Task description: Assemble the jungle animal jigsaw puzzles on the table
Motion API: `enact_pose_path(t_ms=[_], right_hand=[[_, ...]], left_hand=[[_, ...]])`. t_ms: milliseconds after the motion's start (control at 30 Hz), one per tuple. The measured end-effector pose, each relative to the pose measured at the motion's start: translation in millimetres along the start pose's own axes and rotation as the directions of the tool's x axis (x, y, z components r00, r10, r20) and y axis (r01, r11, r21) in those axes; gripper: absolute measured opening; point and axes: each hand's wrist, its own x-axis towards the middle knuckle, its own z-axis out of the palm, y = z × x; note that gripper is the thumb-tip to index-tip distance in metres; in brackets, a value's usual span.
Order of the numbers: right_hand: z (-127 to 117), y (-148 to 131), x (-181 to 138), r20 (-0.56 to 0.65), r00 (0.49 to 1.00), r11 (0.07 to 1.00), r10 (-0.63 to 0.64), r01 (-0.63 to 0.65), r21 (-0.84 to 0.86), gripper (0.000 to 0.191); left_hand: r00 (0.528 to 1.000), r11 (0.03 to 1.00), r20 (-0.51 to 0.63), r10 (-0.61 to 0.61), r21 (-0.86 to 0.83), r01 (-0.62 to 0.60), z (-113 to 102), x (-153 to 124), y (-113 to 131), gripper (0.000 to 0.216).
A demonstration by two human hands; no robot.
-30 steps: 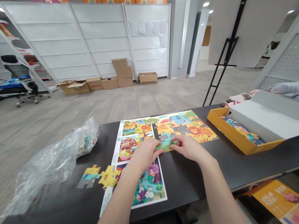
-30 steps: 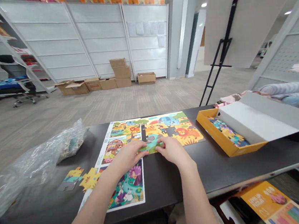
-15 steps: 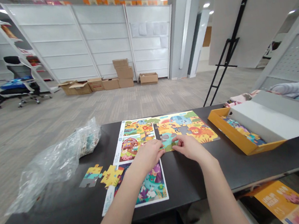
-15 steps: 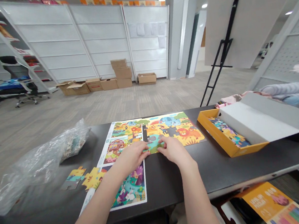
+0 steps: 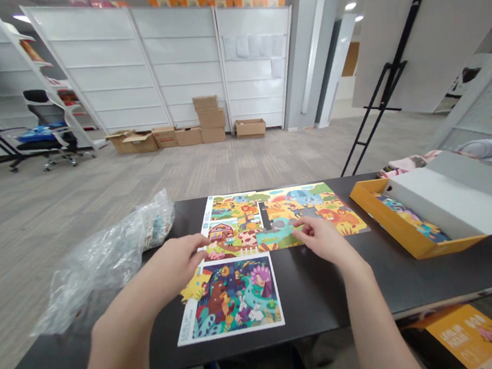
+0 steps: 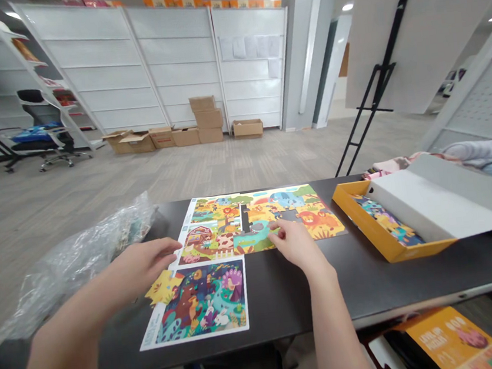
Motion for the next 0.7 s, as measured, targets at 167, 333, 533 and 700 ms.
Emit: enact_pose_path(t_ms=[167, 333, 533, 700], right_hand=[[-1, -1, 1, -0.077, 0.997, 1.000, -0.011, 0.013, 0.018, 0.027], [-3, -3, 2, -0.110, 0.993, 0.999, -0.029, 0.027, -0.020, 0.029], [-6, -6, 1, -0.184, 0.981, 0.998, -0.061, 0.055, -0.034, 0.031], [-4, -4, 2, -0.184, 0.981, 0.998, -0.066, 0.061, -0.035, 0.030]], left_hand=[[0.986, 0.978, 0.042, -0.160, 0.144, 0.153, 12, -9, -41, 0.044], [0.972, 0.959, 0.082, -0.220, 0.200, 0.201, 20, -17, -58, 0.049], [0.968, 0.933, 0.052, -0.247, 0.282, 0.223, 26, -22, -69, 0.049], [0.968, 0.931, 0.046, -0.245, 0.290, 0.221, 29, -19, -80, 0.044]])
